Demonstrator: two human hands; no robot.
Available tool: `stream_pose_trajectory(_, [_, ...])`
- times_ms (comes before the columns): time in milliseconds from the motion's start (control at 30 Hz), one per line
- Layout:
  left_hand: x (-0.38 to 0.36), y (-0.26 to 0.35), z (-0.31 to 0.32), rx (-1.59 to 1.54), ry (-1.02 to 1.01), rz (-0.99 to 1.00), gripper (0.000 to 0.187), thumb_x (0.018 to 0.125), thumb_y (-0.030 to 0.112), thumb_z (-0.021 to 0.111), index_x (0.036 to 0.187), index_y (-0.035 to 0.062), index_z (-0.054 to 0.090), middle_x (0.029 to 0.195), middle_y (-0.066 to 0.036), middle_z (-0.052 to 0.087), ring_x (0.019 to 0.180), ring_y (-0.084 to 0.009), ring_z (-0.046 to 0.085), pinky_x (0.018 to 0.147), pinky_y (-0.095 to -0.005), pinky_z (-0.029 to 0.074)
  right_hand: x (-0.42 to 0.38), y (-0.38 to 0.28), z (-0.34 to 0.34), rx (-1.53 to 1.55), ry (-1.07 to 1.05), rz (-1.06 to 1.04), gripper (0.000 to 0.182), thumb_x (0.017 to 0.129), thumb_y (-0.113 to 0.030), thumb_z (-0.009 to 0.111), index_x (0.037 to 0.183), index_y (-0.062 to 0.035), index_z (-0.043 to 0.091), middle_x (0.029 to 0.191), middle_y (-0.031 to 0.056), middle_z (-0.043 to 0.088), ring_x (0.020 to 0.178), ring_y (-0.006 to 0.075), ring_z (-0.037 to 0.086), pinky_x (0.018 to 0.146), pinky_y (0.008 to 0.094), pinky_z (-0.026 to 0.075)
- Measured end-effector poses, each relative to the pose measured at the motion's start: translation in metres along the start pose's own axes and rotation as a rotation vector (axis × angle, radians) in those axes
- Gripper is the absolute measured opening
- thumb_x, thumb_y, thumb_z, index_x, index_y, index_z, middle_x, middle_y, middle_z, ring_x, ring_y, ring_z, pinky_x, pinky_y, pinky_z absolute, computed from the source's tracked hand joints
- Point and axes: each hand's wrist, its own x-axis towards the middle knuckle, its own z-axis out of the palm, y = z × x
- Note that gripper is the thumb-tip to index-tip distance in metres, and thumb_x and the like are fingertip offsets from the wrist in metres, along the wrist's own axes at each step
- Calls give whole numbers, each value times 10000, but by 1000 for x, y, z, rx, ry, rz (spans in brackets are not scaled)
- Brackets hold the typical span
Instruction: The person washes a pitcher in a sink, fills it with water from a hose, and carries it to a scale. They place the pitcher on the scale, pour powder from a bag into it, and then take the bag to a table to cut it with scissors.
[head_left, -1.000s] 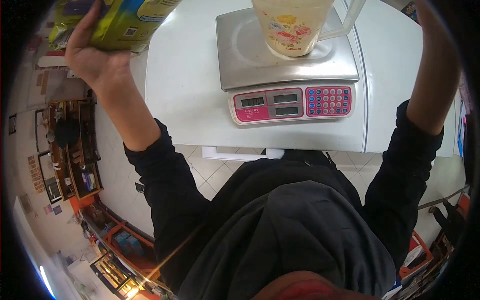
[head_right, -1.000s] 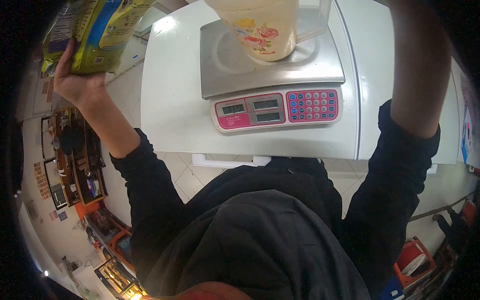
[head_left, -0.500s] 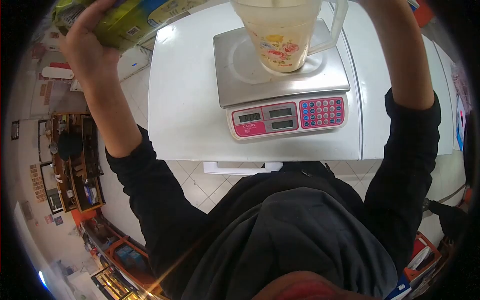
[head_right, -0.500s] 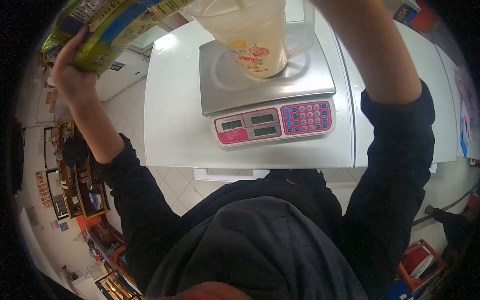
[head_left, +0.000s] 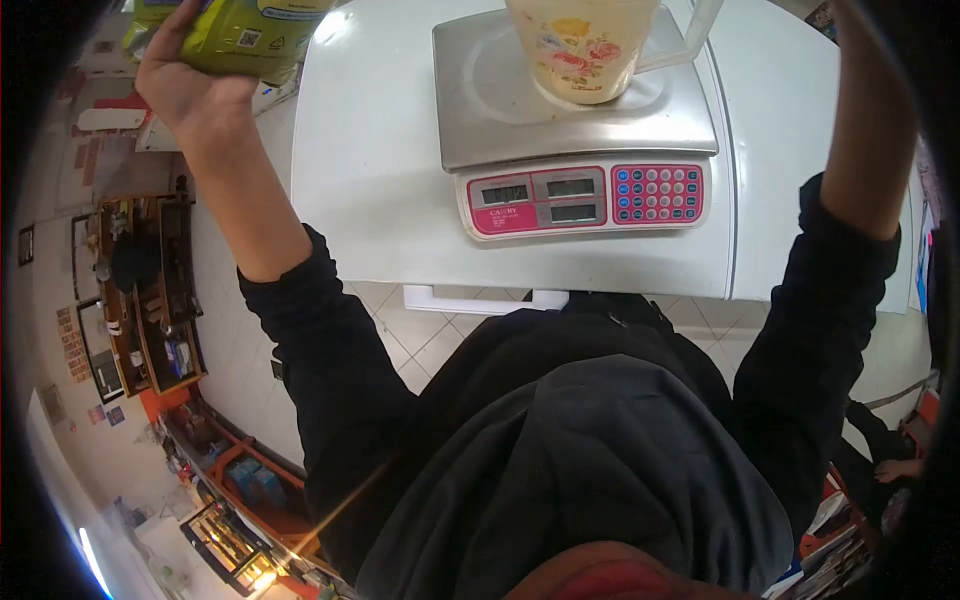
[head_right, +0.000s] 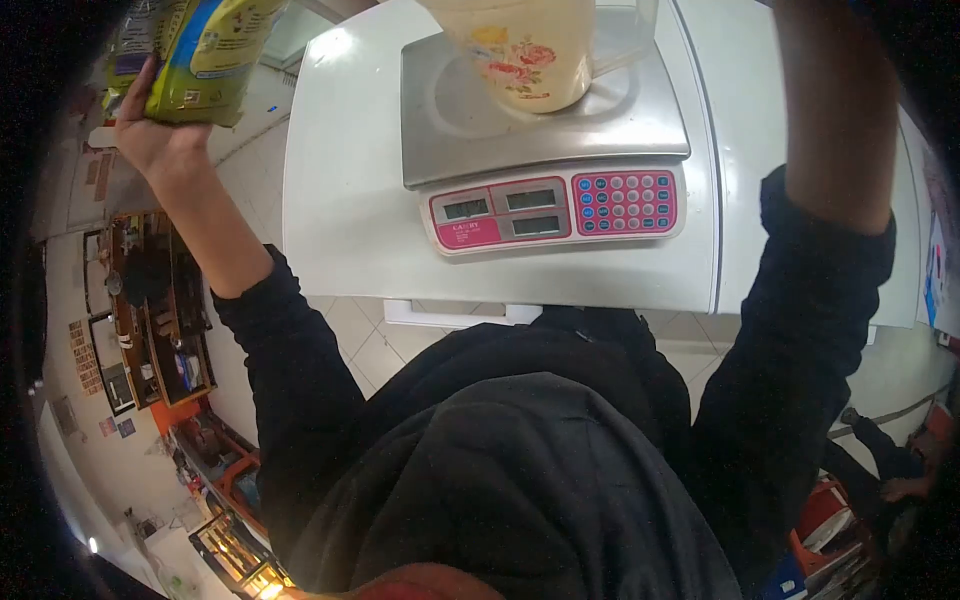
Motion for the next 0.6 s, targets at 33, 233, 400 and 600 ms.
stream_pose_trajectory(33, [2, -1, -5, 0, -21, -54, 230, 684, 85, 460, 877, -36, 498, 914, -159, 507, 848, -275, 504, 759, -475, 357, 1, 1, -4, -1, 3, 0, 363, 822, -281, 316, 1013, 12, 413, 922, 106, 453, 850, 160, 413, 772, 287, 323])
stream_pose_trajectory(233, [-8, -7, -1, -33, 45, -63, 261, 686, 95, 457, 927, -1, 487, 950, -146, 496, 867, -267, 499, 770, -494, 333, 0, -3, -14, -12, 4, 8, 363, 822, -281, 314, 1015, 11, 413, 929, 105, 452, 857, 160, 412, 775, 287, 322])
stream_pose_trajectory(400, [-4, -1, 1, -38, 16, -17, 246, 677, 85, 457, 881, -41, 507, 924, -166, 504, 847, -286, 503, 754, -466, 364, -1, -5, -12, -16, 13, 8, 364, 822, -282, 313, 1017, 9, 412, 934, 104, 452, 862, 159, 411, 778, 286, 320])
stream_pose_trajectory(600, [2, 14, 7, 120, -181, 161, 244, 690, 51, 417, 838, -109, 527, 884, -215, 515, 799, -293, 521, 727, -402, 420, -3, -7, 2, -25, 17, 11, 364, 823, -282, 312, 1019, 7, 412, 941, 104, 452, 869, 158, 410, 781, 286, 319])
